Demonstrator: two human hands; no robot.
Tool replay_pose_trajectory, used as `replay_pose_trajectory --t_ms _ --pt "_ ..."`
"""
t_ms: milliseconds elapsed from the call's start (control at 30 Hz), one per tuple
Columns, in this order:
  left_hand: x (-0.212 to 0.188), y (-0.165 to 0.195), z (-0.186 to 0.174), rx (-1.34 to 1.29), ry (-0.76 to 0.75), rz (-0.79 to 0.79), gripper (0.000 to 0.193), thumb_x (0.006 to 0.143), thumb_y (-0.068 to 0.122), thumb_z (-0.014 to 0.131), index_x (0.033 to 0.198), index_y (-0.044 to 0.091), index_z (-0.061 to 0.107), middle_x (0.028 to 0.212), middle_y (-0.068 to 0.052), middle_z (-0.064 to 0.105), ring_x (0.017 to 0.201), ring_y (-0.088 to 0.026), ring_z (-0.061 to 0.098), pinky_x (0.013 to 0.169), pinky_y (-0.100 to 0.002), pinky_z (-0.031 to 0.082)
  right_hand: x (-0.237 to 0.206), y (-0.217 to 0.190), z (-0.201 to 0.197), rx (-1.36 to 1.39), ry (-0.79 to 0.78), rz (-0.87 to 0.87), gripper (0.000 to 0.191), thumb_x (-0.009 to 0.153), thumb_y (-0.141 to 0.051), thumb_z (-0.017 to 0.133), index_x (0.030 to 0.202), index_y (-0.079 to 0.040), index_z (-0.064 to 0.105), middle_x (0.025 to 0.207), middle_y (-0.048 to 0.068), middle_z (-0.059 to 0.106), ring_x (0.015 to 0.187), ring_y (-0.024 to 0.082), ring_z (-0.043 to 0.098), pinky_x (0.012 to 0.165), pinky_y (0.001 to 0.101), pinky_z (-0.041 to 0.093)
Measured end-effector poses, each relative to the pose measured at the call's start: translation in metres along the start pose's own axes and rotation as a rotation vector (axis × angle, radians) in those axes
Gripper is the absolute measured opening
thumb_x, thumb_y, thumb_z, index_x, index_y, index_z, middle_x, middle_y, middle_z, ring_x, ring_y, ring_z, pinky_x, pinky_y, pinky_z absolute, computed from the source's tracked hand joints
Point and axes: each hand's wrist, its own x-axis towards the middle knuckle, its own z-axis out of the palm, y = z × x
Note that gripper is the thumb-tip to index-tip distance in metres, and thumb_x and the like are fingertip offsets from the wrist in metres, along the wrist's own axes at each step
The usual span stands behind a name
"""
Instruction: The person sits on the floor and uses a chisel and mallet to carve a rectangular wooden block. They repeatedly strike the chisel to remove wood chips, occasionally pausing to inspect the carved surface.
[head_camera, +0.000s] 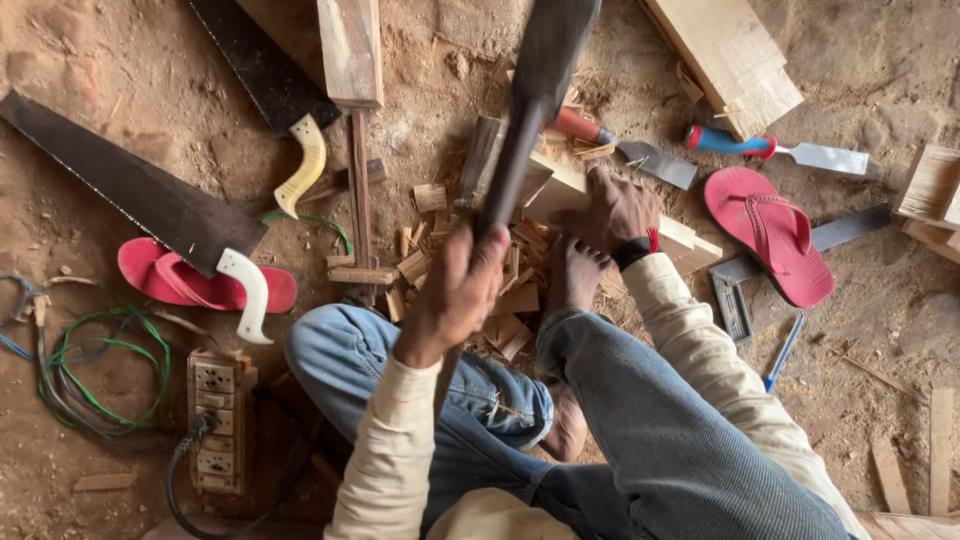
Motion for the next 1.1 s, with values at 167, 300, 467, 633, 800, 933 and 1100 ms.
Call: replay_pose_trajectory --t_ms 167,300,467,633,800,933,1100 --pt "0.01 -0.005 0.008 -0.126 -0.038 -0.151 0.039 0.106 0.045 0.043 0.113 0.007 0.044 0.064 0.003 0.048 0.041 -0.006 0.043 0.03 -0.025 0.04 0.001 -0.001 -0.012 0.008 0.117 -0.08 0.075 0.069 -0.082 0.079 0.088 -0.014 0.053 0.064 0.005 0.058 0.053 0.022 0.053 0.052 0.0416 0.037" --pt "-0.006 0.016 -0.007 -0.106 -0.004 -0.031 0.04 0.106 0.046 0.042 0.116 0.008 0.048 0.065 0.004 0.047 0.042 -0.005 0.044 0.032 -0.023 0.041 -0.004 -0.009 -0.016 0.036 -0.046 0.06 0.078 0.064 -0.081 0.077 0.103 -0.017 0.054 0.065 0.007 0.06 0.053 0.025 0.057 0.052 0.0419 0.042" --pt "-0.007 0.026 -0.011 0.039 0.029 0.159 0.044 0.107 0.049 0.039 0.118 0.007 0.048 0.062 0.004 0.047 0.041 -0.005 0.043 0.031 -0.023 0.042 -0.006 -0.006 -0.008 0.008 -0.039 0.038 0.076 0.068 -0.082 0.079 0.089 -0.014 0.054 0.07 0.007 0.064 0.058 0.025 0.059 0.059 0.0433 0.04" --pt "-0.003 -0.02 0.007 -0.037 -0.007 -0.187 0.038 0.104 0.046 0.041 0.121 0.012 0.044 0.058 0.002 0.047 0.038 -0.008 0.042 0.029 -0.026 0.038 -0.003 0.008 0.009 -0.05 0.164 -0.113 0.065 0.066 -0.062 0.08 0.105 -0.016 0.057 0.079 0.008 0.068 0.058 0.024 0.058 0.053 0.0407 0.038" --pt "-0.004 -0.027 -0.001 -0.008 0.038 -0.19 0.036 0.106 0.043 0.042 0.108 0.007 0.047 0.057 0.001 0.048 0.038 -0.009 0.044 0.029 -0.027 0.041 -0.001 0.012 0.009 0.009 0.052 -0.024 0.072 0.072 -0.079 0.081 0.09 -0.014 0.053 0.072 0.006 0.064 0.054 0.025 0.055 0.055 0.0443 0.04" --pt "-0.007 0.001 -0.01 -0.002 0.033 0.097 0.032 0.11 0.041 0.042 0.114 0.009 0.047 0.063 0.003 0.046 0.044 -0.007 0.044 0.035 -0.024 0.039 0.004 0.003 0.0 -0.027 -0.096 0.055 0.076 0.067 -0.083 0.077 0.095 -0.017 0.052 0.062 0.006 0.06 0.049 0.022 0.052 0.05 0.0416 0.041" --pt "-0.001 -0.011 -0.004 0.063 0.022 0.118 0.032 0.11 0.038 0.039 0.11 0.008 0.049 0.063 0.002 0.046 0.044 -0.007 0.046 0.034 -0.025 0.043 0.011 0.004 -0.004 0.011 -0.123 0.062 0.077 0.064 -0.085 0.078 0.091 -0.017 0.053 0.06 0.003 0.059 0.048 0.019 0.051 0.05 0.0407 0.039"
